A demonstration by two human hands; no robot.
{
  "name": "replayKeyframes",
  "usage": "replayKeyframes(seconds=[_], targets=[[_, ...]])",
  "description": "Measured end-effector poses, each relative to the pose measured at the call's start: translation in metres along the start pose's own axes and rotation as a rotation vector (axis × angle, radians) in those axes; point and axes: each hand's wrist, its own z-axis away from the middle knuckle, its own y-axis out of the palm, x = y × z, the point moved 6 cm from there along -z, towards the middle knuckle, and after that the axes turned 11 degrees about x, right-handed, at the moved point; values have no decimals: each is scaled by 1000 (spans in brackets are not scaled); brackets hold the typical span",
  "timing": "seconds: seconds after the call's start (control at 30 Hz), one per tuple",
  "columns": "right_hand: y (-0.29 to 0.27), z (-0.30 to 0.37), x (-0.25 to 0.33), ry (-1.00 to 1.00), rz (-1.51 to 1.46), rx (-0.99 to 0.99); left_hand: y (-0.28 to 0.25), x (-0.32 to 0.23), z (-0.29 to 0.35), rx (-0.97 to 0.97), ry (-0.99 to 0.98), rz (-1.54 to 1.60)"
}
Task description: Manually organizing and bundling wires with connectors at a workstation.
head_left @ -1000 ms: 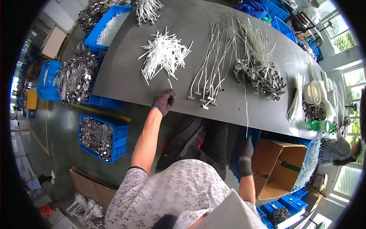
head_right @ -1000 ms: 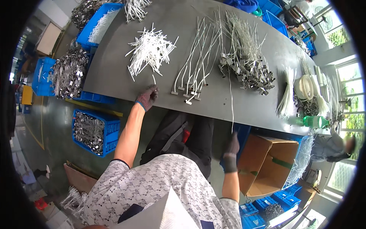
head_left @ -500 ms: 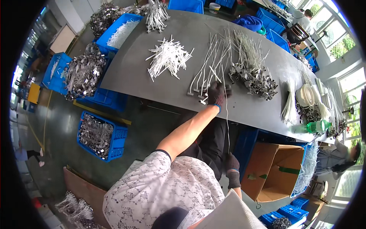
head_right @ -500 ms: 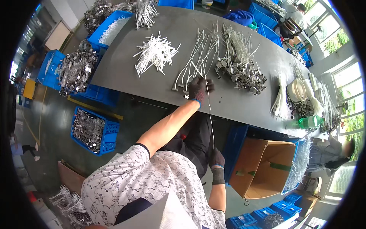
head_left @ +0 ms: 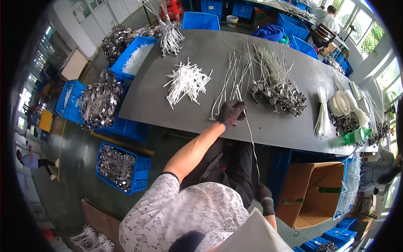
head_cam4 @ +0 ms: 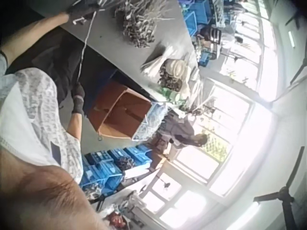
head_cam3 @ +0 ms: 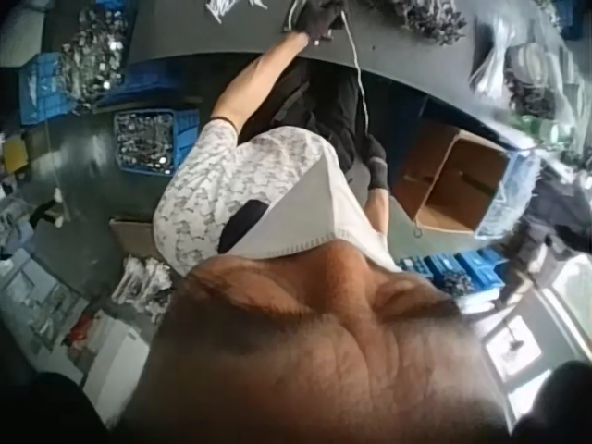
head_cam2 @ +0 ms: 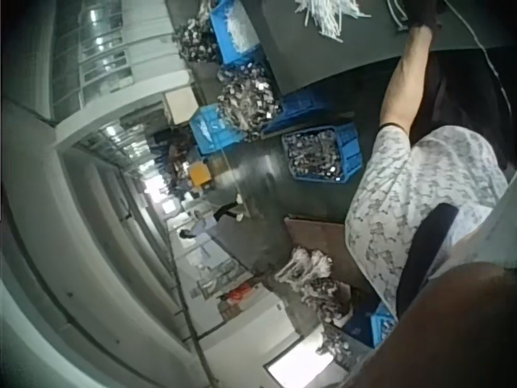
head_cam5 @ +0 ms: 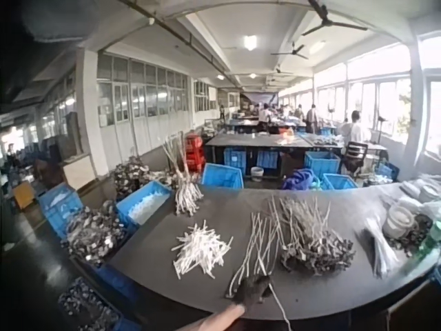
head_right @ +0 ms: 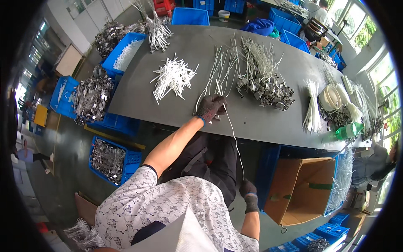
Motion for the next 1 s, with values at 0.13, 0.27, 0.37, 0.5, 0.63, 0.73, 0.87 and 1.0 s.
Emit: replayKeyframes(seconds=[0.13,0.27,0.37,0.5,0.63,0.73,0.87,1.0], targets=[[-95,-1,85,-447,-272,-361,47,23,15,103,2,141],[-153,27,141,-567,-730,-505,56,19,38,225,40,126],[-154,43,154,-476,-814,-314,31,2,42,79,56,225],[-180,39,172,-774,-800,-532,51,5,53,251,49,95],[-199,14,188,-862,-516,-944,67,39,66,276,1,167],[-197,-23,199,-792,-490,-847,47,51,50,231,6,87],[-200,-117,201,-458,-898,-244,3,50,8,259,-91,-106],[-268,-152,214,-327,-411,-799,-52,50,-32,207,-345,-313]])
